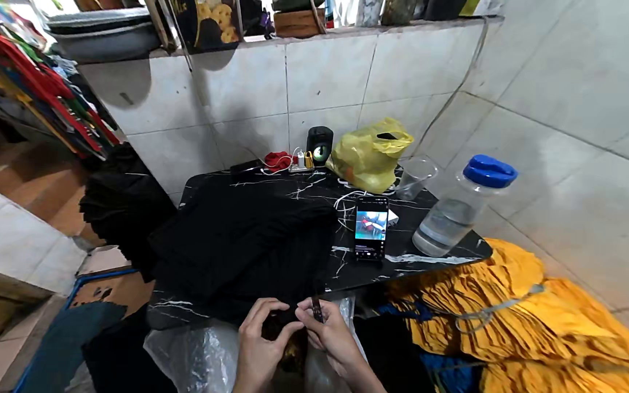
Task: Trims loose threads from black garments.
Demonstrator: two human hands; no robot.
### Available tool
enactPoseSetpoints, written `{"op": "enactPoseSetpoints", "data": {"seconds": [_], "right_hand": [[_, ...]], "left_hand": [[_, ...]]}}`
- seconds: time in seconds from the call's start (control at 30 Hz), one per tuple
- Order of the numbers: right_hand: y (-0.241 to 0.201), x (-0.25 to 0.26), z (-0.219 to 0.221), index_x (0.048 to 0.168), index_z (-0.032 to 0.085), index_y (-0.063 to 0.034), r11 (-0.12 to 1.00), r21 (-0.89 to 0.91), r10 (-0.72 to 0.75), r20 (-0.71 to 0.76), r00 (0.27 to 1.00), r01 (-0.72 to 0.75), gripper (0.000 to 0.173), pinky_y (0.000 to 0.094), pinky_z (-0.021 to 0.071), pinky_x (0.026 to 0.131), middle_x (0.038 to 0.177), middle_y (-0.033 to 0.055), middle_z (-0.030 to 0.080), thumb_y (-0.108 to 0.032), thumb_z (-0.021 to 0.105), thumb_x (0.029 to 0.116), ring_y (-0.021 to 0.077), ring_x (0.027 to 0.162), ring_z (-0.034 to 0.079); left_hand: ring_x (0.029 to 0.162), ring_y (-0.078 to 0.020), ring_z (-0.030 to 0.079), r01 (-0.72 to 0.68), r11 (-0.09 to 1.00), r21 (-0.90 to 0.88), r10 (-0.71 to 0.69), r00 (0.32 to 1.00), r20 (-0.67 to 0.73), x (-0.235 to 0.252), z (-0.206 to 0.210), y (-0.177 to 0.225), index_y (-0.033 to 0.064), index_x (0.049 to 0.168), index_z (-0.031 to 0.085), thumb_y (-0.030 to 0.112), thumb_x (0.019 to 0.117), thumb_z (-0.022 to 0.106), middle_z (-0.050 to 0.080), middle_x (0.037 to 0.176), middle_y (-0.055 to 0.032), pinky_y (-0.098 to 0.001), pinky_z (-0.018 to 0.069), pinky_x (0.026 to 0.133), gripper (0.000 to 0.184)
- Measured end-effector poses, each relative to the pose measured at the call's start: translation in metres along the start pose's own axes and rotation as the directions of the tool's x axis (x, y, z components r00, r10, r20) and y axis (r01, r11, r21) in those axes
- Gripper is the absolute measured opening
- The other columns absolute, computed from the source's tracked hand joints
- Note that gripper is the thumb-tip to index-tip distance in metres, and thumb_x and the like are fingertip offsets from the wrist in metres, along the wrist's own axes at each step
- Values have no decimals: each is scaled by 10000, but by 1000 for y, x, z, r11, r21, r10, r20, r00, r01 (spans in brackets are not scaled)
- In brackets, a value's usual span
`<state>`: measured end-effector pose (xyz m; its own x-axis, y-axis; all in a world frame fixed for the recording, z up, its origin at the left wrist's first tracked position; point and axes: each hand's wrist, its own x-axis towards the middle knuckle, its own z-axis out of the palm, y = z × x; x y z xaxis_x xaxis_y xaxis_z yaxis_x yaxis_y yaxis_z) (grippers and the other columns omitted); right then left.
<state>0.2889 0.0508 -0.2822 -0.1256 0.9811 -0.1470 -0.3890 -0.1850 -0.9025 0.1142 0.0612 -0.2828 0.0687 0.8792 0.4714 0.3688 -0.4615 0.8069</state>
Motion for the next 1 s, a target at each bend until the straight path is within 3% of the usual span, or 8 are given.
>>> {"op": "enactPoseSetpoints", "data": {"seconds": [0.2,0.37,0.53,0.63,0.73,0.83,1.0], "right_hand": [[1,-1,0,1028,706,-37,1000,0,-13,-4,1000,13,81,170,313,399,614,-29,555,-87,663,981,-2,435,382],[4,0,4,1003,733,-39,979,-167,-124,-31,992,117,88,188,405,487,805,-6,654,-93,669,975,25,551,481],[4,1,6,1036,718,-29,974,-175,-157,-57,986,145,106,197,412,491,822,6,640,-101,662,983,40,563,489],[3,2,4,1036,723,-21,957,-236,-193,-77,978,170,112,204,461,553,827,4,662,-97,664,979,49,629,552],[3,3,3,1026,731,-20,924,-323,-234,-57,971,203,121,217,528,686,883,17,696,-110,664,981,62,758,628],[3,2,6,1021,729,-16,913,-344,-250,-41,967,221,124,215,541,746,916,26,703,-109,655,984,65,821,646],[2,2,9,1023,718,-25,889,-391,-263,-17,965,236,154,224,542,779,930,26,694,-152,633,1004,70,866,648]], "left_hand": [[917,-121,727,-94,993,-75,83,987,-138,-6,11,-4,106,905,821,101,831,813,762,952,-15,-253,624,838,74],[817,-39,679,-43,999,12,45,991,-123,-6,9,-2,107,891,782,148,889,745,716,873,41,-190,593,759,56],[802,-71,700,-9,999,-34,6,996,-90,-6,6,0,91,942,772,145,906,741,724,903,20,-225,623,736,72],[825,-38,702,3,998,57,0,998,-59,-7,3,1,105,1025,805,205,898,765,741,928,33,-201,613,772,166],[886,-38,708,-13,994,106,20,997,-68,-7,1,0,124,926,813,195,886,769,747,941,30,-200,608,816,93],[971,-86,705,-37,998,46,41,996,-78,-4,3,-1,93,898,772,147,903,734,731,1020,-16,-224,610,855,67],[925,-118,707,-24,995,-102,9,989,-146,-5,11,2,75,893,746,93,900,709,735,1020,-45,-227,603,759,42]]}}
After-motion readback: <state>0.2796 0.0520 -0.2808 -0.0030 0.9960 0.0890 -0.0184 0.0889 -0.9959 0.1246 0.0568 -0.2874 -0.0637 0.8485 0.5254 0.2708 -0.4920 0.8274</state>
